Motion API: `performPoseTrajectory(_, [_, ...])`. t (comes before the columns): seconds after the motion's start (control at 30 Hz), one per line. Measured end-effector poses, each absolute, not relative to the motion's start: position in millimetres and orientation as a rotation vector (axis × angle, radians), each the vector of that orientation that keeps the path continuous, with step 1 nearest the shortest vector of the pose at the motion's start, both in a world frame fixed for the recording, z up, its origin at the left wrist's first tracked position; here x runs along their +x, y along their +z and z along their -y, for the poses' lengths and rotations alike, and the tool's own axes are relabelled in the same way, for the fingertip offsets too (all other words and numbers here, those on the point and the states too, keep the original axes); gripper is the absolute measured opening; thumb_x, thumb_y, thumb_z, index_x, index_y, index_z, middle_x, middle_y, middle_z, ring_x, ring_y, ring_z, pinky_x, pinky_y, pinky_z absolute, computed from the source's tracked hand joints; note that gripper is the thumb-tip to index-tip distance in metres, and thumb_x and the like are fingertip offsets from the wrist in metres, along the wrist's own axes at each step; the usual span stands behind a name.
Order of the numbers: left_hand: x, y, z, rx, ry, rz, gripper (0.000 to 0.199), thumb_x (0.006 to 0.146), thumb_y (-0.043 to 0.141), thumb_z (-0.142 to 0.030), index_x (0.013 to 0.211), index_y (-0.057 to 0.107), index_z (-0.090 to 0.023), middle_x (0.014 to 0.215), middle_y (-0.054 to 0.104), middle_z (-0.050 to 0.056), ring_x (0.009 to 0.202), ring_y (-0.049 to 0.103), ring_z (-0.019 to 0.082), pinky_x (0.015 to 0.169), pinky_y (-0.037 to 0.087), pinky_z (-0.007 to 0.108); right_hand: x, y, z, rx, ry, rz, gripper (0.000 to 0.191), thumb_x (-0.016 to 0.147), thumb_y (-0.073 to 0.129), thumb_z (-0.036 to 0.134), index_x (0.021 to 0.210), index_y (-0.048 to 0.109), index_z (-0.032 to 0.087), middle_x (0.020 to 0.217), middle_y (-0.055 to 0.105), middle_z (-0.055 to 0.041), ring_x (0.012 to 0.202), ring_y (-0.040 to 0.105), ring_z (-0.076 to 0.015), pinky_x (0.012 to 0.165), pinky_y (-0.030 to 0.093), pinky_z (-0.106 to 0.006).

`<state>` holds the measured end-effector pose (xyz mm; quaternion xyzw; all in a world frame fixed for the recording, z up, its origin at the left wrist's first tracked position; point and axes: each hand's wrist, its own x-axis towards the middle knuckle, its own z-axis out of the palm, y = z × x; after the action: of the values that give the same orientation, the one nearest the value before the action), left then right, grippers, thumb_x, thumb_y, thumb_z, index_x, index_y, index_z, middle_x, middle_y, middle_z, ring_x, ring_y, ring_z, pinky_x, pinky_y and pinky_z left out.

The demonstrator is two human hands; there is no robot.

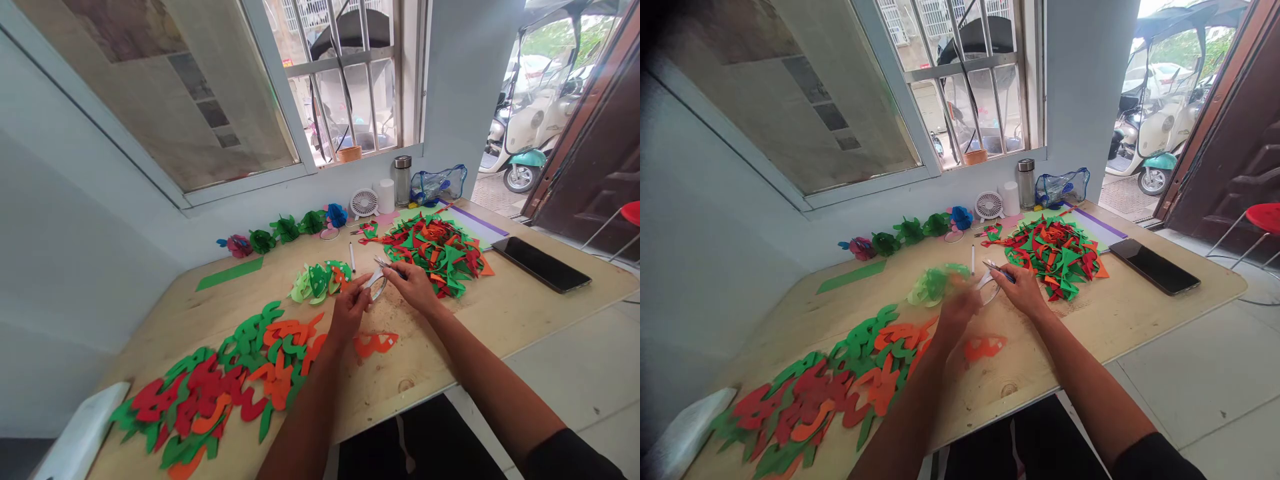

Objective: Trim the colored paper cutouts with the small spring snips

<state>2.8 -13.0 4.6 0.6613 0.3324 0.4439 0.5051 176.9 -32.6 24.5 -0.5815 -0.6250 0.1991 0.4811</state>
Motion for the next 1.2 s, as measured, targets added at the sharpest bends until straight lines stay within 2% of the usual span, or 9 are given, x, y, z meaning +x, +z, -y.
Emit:
performPoseTrajectory(0.47, [4.1, 0.6, 12.6, 1.552, 1.177, -0.792, 0.047, 0.080, 0.058, -0.044, 0.120, 0.059, -0.017, 0.059, 0.052, -0.003, 0.049, 0.041, 0.007, 0.050, 0.037, 0.021, 175.5, 26.2, 34.7, -1.408, 0.512, 1.551, 0.036, 0.083, 0.048, 0.049, 0.069, 0.057, 0.018, 0.056, 0.041, 0.0030, 0.055, 0.037, -0.0108, 0.053, 0.027, -0.024])
performPoseTrajectory(0.8, [3.1, 1.4, 13.2, 1.618, 1.113, -0.777, 0.049, 0.080, 0.057, -0.045, 0.119, 0.059, -0.016, 0.059, 0.052, -0.004, 0.050, 0.042, 0.007, 0.051, 0.037, 0.020, 173.2, 30.9, 38.0, -1.417, 0.513, 1.602, 0.036, 0.085, 0.047, 0.048, 0.077, 0.063, 0.016, 0.057, 0.044, 0.0032, 0.056, 0.039, -0.0102, 0.053, 0.028, -0.023])
performPoseTrajectory(1.2, [4.4, -0.5, 11.5, 1.637, 1.116, -0.775, 0.048, 0.081, 0.056, -0.045, 0.120, 0.059, -0.016, 0.057, 0.051, -0.004, 0.048, 0.041, 0.007, 0.050, 0.037, 0.020, 173.4, 28.5, 37.6, -1.423, 0.440, 1.602, 0.039, 0.085, 0.046, 0.049, 0.076, 0.065, 0.017, 0.056, 0.045, 0.0028, 0.054, 0.039, -0.0099, 0.051, 0.028, -0.023])
